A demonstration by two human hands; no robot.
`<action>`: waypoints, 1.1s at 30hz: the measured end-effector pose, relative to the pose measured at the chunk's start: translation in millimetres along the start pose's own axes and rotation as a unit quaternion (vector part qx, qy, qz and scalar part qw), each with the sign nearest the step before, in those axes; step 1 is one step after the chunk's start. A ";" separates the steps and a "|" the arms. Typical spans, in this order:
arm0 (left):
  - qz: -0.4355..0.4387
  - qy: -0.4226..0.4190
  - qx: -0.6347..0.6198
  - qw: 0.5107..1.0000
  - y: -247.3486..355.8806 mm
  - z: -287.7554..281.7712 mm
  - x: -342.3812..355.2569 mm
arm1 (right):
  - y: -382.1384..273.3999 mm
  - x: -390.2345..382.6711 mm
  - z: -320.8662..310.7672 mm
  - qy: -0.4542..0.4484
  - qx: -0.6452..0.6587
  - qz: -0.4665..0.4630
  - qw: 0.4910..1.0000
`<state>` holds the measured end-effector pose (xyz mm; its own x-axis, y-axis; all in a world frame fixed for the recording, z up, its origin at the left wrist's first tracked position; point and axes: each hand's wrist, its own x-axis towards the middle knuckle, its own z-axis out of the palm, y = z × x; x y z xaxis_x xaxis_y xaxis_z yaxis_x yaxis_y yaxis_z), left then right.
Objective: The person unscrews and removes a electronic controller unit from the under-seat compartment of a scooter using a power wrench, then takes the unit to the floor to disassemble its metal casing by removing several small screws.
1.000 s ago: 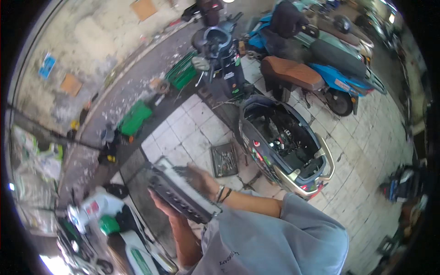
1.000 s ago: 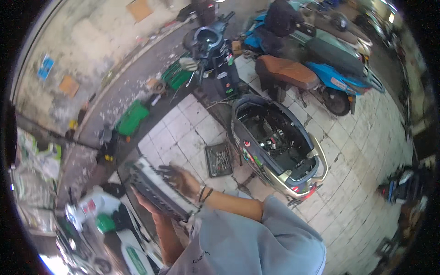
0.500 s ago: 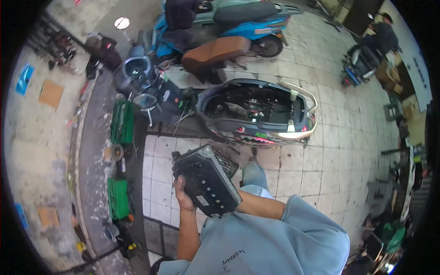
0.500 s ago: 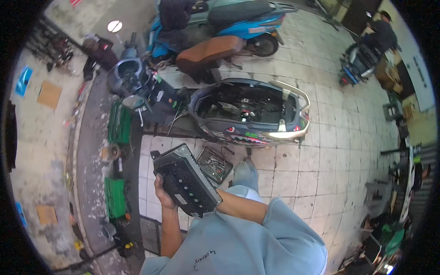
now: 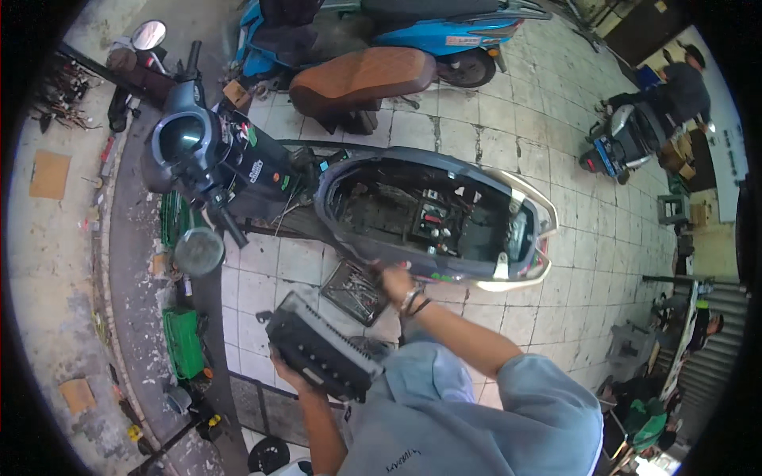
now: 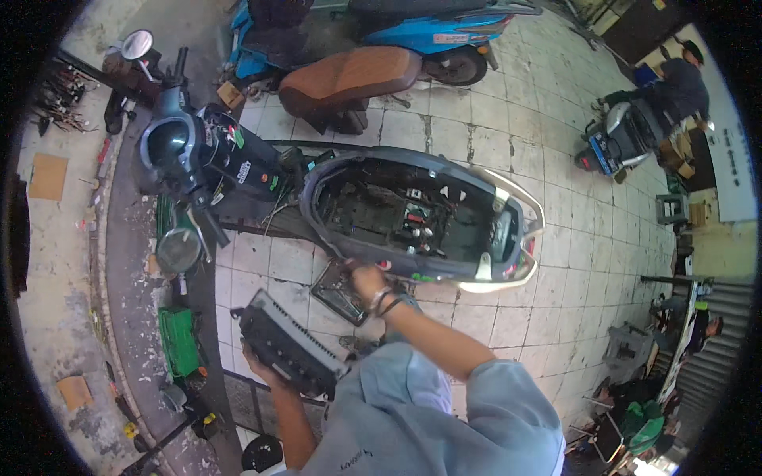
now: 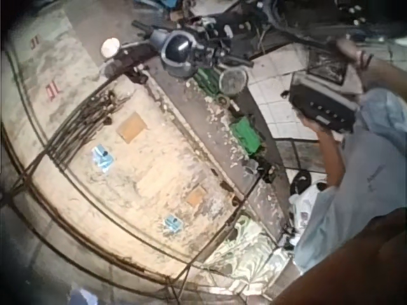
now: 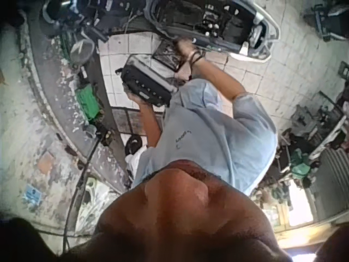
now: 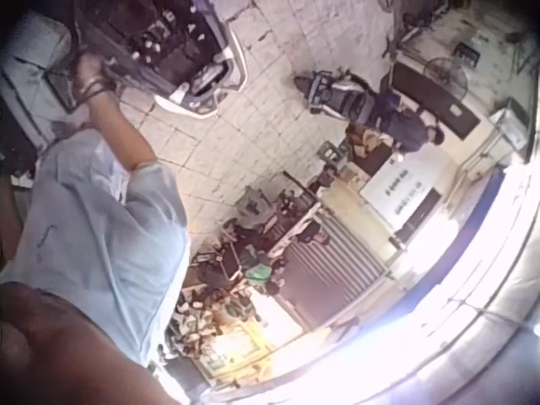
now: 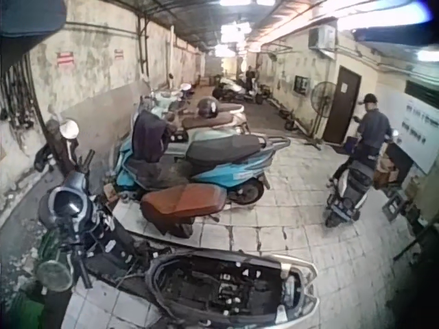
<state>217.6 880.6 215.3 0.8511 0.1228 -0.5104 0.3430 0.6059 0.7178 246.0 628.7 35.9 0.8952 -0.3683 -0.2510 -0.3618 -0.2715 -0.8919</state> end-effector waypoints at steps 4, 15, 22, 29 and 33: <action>-0.047 0.217 0.051 0.974 -44.3 -27.6 32.0 | 63.8 144.4 -58.0 0.017 -0.160 0.026 0.987; -0.131 0.283 0.074 0.947 -143.1 -38.3 42.1 | 273.8 263.5 83.7 -0.399 -0.432 -0.043 0.807; -0.112 0.257 0.163 0.946 -111.5 -77.9 41.0 | 225.2 248.0 99.8 -0.372 -0.359 -0.055 0.854; -0.149 0.179 0.083 0.969 -67.0 -67.8 103.7 | 130.9 227.4 12.1 -0.194 -0.358 0.081 0.910; -0.156 0.124 0.133 0.971 -61.8 -117.6 157.9 | -1.3 167.6 -7.3 -0.004 -0.142 0.022 0.990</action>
<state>284.0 954.9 34.6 0.5789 0.1704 -0.7974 0.6875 0.4240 0.5896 394.5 560.8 -2.3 0.8786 -0.3780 -0.2918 -0.4580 -0.4942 -0.7390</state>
